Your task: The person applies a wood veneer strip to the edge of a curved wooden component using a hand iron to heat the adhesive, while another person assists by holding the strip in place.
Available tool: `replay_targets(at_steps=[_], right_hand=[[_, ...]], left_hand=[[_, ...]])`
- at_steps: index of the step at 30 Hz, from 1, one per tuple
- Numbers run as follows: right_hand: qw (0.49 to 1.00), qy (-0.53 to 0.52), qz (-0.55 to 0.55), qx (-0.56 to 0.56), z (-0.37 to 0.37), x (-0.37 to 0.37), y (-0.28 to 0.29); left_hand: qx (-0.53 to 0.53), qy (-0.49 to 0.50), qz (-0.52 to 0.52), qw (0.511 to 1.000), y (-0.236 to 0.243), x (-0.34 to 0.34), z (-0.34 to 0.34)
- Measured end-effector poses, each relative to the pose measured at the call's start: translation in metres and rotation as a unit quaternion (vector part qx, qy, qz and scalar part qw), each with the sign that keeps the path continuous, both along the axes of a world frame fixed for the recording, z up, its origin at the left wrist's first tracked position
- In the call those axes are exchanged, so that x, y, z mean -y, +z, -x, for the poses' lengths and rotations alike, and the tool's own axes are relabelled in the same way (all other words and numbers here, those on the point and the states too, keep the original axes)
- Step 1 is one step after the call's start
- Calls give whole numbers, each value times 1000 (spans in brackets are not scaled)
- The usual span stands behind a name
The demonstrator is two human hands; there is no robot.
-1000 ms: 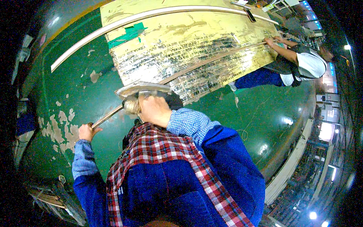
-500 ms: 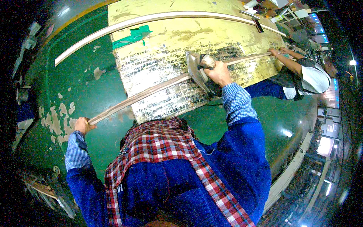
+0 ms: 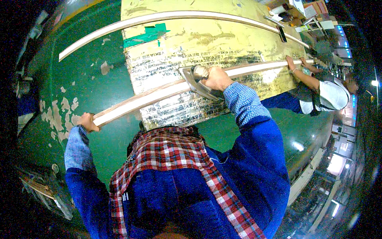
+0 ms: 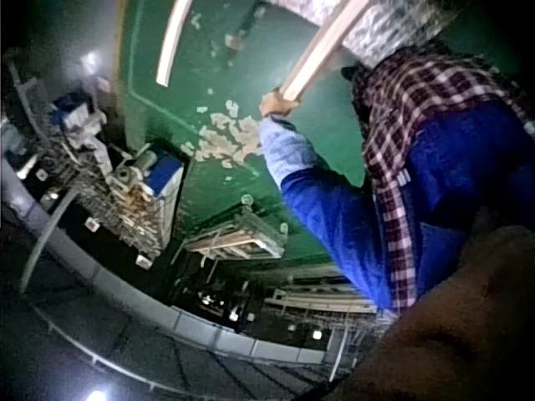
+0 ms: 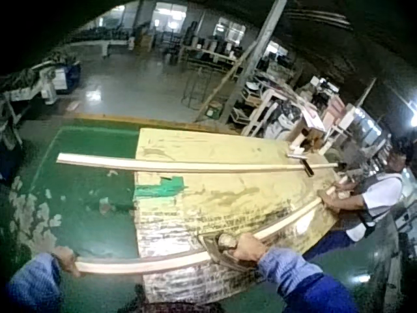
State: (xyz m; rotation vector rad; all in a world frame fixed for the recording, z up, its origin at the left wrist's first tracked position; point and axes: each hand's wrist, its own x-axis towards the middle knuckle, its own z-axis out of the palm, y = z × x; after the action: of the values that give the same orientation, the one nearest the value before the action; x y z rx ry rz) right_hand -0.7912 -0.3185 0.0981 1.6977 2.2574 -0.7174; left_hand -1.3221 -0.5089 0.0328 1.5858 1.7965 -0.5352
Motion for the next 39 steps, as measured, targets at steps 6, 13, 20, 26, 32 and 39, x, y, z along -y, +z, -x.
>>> replay_targets(at_steps=[6,13,20,26,32,39], right_hand=[[992,80,100,-9,41,-3,35],[981,120,149,-26,68,-6,40],[976,151,150,-50,89,8,36],[970,211,116,-20,92,23,8],[965,223,138,-12,111,54,30],[962,266,65,-14,75,70,21]], left_hand=[[7,1,21,1000,3,0,3],[5,-21,17,1000,-5,-2,6],[33,5,41,999,6,-6,4],[34,-4,32,999,5,-6,5],[42,-7,-23,999,-4,3,9],[-32,92,-179,979,13,45,7]])
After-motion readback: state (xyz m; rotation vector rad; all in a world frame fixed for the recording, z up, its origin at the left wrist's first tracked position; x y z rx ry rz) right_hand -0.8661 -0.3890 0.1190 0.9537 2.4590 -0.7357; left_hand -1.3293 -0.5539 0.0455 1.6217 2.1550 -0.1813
